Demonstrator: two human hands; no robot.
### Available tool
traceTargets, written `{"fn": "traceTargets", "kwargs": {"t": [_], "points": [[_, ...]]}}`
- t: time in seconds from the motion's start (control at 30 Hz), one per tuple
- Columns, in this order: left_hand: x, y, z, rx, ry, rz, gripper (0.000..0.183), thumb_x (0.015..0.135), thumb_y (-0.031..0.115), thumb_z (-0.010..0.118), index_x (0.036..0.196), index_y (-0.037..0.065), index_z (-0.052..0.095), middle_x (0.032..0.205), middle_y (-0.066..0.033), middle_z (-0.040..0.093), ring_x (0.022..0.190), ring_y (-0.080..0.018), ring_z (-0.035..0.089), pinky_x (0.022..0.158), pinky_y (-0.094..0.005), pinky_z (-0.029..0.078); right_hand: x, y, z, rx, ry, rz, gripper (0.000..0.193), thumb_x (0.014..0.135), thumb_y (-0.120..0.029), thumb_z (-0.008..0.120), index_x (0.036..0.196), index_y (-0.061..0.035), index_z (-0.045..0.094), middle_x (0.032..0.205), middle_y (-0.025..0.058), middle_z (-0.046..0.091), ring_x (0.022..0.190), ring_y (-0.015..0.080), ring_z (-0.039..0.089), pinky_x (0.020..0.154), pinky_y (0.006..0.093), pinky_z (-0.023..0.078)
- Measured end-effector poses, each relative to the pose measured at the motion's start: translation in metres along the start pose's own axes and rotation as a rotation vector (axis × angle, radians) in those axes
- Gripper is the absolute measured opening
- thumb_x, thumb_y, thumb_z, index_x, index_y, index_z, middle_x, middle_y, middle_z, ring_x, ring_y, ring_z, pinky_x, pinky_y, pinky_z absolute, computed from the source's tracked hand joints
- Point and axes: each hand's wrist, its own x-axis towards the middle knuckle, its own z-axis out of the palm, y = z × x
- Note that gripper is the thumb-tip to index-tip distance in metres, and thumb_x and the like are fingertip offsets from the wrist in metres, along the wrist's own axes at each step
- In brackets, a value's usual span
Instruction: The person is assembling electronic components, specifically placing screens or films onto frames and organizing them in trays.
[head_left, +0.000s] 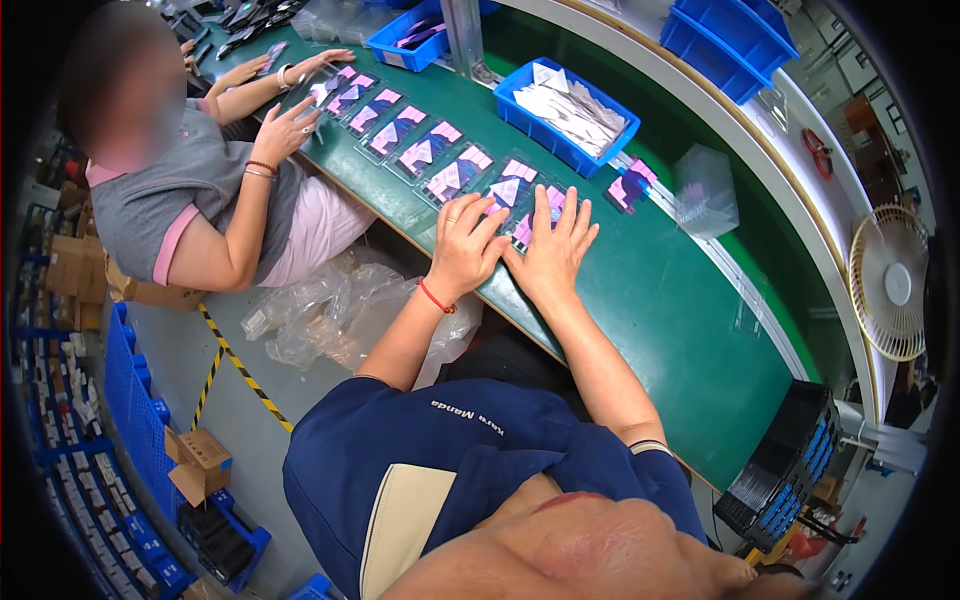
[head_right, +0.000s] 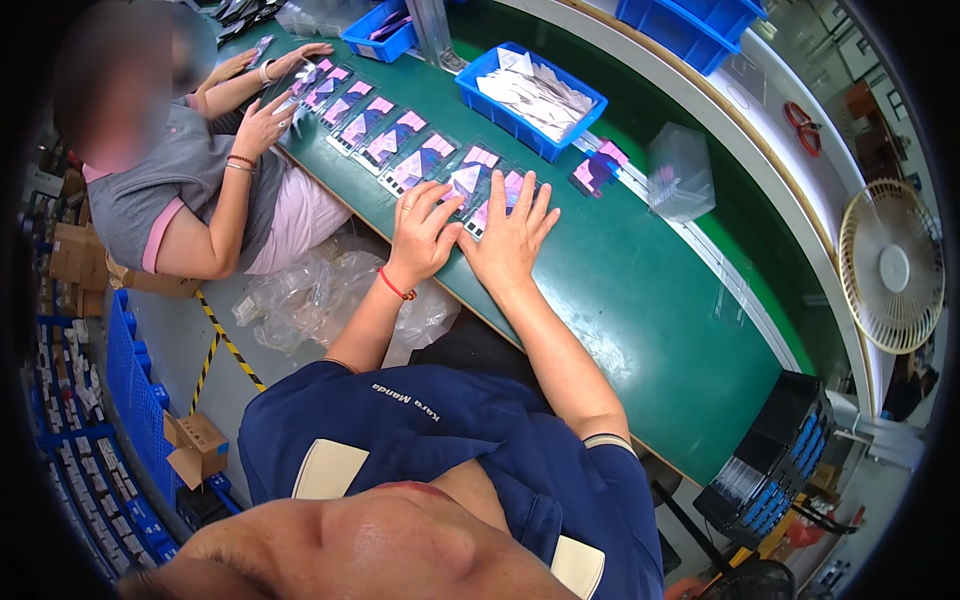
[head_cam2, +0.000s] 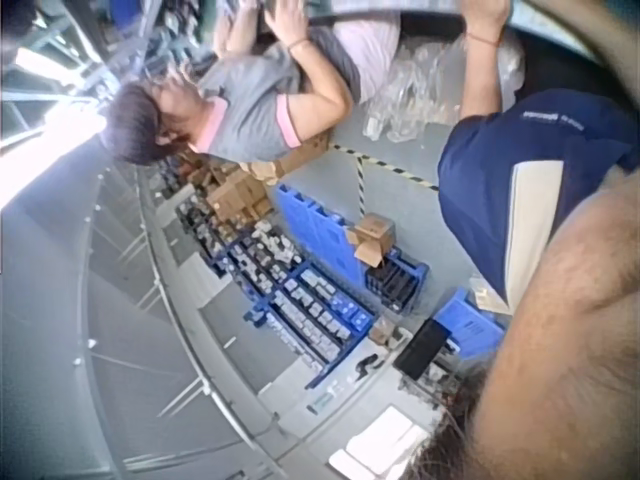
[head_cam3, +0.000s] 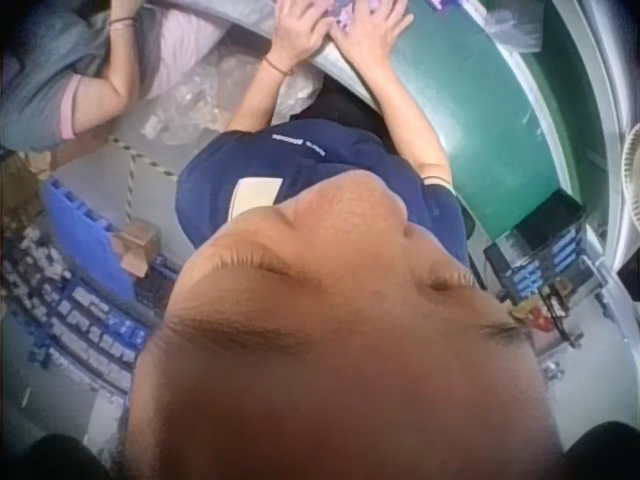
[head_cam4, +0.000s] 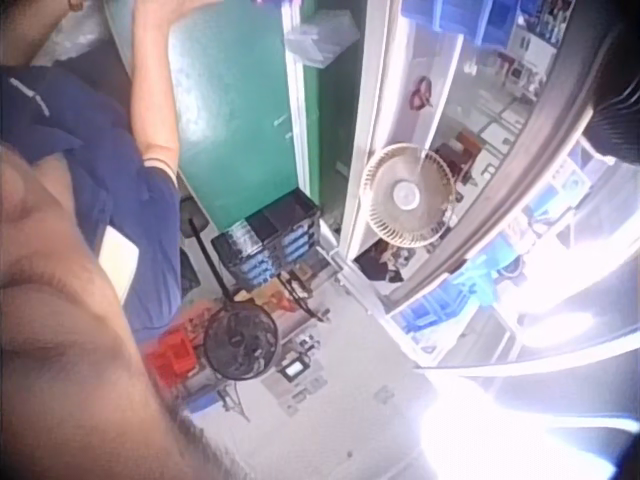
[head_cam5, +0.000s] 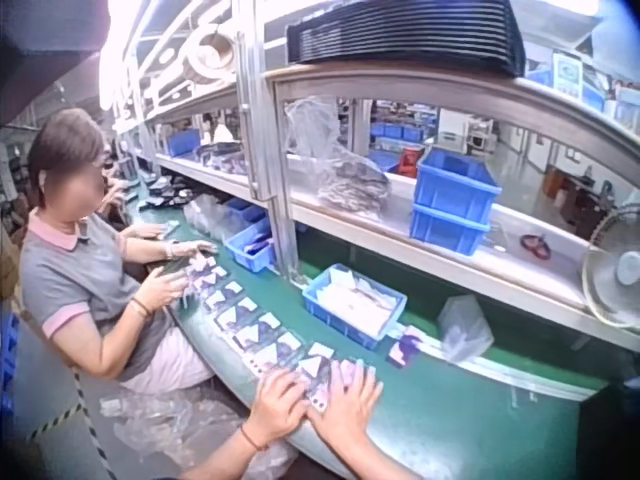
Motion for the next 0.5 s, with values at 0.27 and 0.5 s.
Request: {"fn": "traceTargets", "kwargs": {"t": [0.27,0.5], "points": [[0.006,0.0,0.013,0.006,-0.163,0.043,0.023,0.082,0.02,0.061,0.099,0.004,0.065,0.108,-0.0128,0.062,0.107,-0.0323,0.055,0.095,-0.0468,0.037,-0.038,0.029,-0.007,-0.073,0.06,-0.186,0.075,0.071,-0.058,0.066,0.123,-0.0045,0.054,0.133,0.0194,0.045,0.131,0.0386,0.032,0.103,0.0665,0.017],[-0.009,-0.002,0.005,0.029,-0.057,0.027,0.025,0.088,0.012,0.056,0.109,-0.002,0.062,0.123,-0.021,0.054,0.113,-0.0383,0.05,0.096,-0.0471,0.038,-0.056,0.04,-0.022,0.068,0.172,-0.182,0.08,0.076,-0.06,0.06,0.136,-0.009,0.043,0.138,0.0241,0.039,0.133,0.0421,0.028,0.107,0.0632,0.014]]}}
